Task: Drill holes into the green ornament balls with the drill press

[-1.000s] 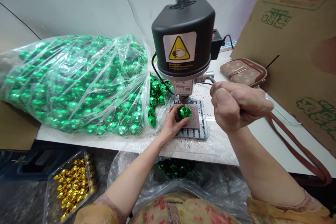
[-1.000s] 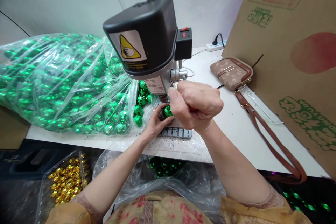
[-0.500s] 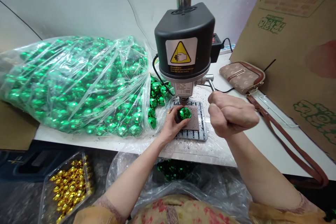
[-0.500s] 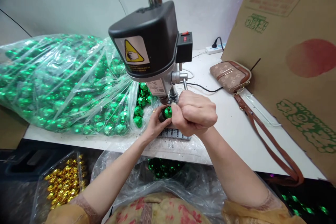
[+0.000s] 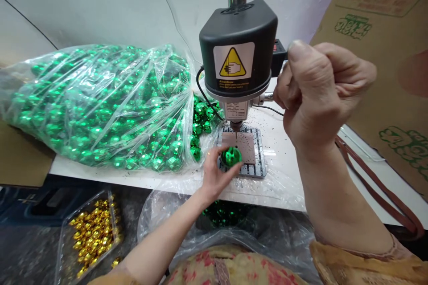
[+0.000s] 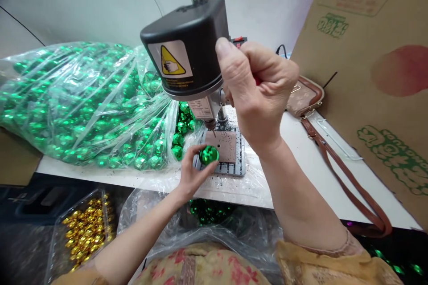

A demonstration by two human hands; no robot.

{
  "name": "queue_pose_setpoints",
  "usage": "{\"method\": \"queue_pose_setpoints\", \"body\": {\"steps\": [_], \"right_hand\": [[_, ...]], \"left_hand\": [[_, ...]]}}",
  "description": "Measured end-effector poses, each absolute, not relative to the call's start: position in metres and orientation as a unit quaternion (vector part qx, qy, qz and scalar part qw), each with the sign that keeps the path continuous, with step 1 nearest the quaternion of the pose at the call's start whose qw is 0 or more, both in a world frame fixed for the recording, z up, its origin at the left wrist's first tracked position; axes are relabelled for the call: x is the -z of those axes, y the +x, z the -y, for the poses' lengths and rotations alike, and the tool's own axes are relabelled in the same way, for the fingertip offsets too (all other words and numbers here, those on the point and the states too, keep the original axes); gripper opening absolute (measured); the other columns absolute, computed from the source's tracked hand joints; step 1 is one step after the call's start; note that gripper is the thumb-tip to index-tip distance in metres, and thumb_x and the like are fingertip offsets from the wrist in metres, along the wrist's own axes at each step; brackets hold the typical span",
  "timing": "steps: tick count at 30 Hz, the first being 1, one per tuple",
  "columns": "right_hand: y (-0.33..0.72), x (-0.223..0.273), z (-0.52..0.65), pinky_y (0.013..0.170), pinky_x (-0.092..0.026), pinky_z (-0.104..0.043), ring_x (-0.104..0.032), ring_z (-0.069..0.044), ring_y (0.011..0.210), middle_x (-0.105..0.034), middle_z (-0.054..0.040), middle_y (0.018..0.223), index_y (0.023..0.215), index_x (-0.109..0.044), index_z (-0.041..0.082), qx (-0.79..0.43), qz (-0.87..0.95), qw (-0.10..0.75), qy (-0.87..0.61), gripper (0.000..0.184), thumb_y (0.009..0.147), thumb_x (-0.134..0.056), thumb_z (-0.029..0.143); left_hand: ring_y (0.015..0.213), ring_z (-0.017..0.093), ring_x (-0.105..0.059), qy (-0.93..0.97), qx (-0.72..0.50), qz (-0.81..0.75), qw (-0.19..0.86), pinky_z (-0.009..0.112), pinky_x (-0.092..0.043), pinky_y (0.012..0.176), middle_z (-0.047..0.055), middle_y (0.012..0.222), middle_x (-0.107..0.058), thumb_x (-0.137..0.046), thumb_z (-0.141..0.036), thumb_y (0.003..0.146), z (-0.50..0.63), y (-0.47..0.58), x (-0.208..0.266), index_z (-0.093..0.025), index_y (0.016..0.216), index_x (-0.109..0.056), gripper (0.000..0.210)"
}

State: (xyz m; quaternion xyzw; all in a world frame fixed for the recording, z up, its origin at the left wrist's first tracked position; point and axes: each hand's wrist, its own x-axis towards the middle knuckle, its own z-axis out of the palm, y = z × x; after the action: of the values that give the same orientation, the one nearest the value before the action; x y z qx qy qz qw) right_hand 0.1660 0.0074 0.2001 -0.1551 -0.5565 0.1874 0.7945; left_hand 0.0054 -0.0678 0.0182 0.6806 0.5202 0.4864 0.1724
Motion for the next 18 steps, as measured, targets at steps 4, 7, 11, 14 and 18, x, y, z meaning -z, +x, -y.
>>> {"method": "queue_pose_setpoints", "body": {"steps": [4, 7, 11, 14, 18], "right_hand": [[0.166, -0.198, -0.007, 0.041, -0.021, -0.025, -0.029, -0.002, 0.039, -0.034, 0.0069, 0.042, 0.049, -0.040, 0.018, -0.185, 0.558, 0.797, -0.136, 0.045, 0.088, -0.061, 0.008], [0.166, -0.197, -0.007, 0.041, -0.020, -0.024, -0.029, -0.002, 0.039, -0.033, 0.0069, 0.042, 0.049, -0.039, 0.018, -0.187, 0.551, 0.803, -0.131, 0.045, 0.088, -0.061, 0.008], [0.166, -0.197, -0.008, 0.039, -0.020, -0.025, -0.030, -0.003, 0.038, -0.034, 0.0067, 0.041, 0.049, -0.041, 0.018, -0.188, 0.544, 0.809, -0.125, 0.044, 0.087, -0.062, 0.007], [0.166, -0.196, -0.008, 0.038, -0.019, -0.026, -0.032, -0.004, 0.037, -0.036, 0.0063, 0.041, 0.049, -0.044, 0.017, -0.189, 0.540, 0.810, -0.130, 0.043, 0.086, -0.064, 0.008], [0.166, -0.195, -0.008, 0.038, -0.020, -0.024, -0.033, -0.003, 0.037, -0.037, 0.0062, 0.041, 0.049, -0.042, 0.017, -0.180, 0.538, 0.812, -0.137, 0.044, 0.087, -0.064, 0.011]], "left_hand": [[0.092, 0.024, -0.069, 0.864, -0.375, -0.325, 0.083, 0.037, -0.058, 0.078, 0.012, 0.108, -0.071, -0.076, -0.043, 0.084, 0.128, -0.009, -0.007, -0.022, 0.125, -0.060, 0.049], [0.092, 0.026, -0.068, 0.931, -0.271, -0.245, 0.018, 0.039, -0.058, 0.077, 0.016, 0.111, -0.072, -0.075, -0.046, 0.086, 0.155, -0.022, 0.006, -0.019, 0.123, -0.062, 0.048], [0.106, 0.026, -0.067, 0.912, -0.316, -0.261, -0.002, 0.041, -0.059, 0.088, 0.015, 0.115, -0.072, -0.063, -0.048, 0.096, 0.145, -0.037, 0.000, -0.019, 0.125, -0.060, 0.041], [0.106, 0.023, -0.067, 0.833, -0.400, -0.381, -0.003, 0.041, -0.056, 0.092, 0.010, 0.111, -0.072, -0.049, -0.019, 0.101, 0.097, -0.049, -0.019, -0.023, 0.123, -0.059, 0.024], [0.099, 0.027, -0.062, 0.706, -0.427, -0.563, 0.048, 0.046, -0.052, 0.093, 0.010, 0.101, -0.067, -0.051, -0.021, 0.100, 0.005, -0.062, -0.036, -0.021, 0.108, -0.063, 0.014]]}}
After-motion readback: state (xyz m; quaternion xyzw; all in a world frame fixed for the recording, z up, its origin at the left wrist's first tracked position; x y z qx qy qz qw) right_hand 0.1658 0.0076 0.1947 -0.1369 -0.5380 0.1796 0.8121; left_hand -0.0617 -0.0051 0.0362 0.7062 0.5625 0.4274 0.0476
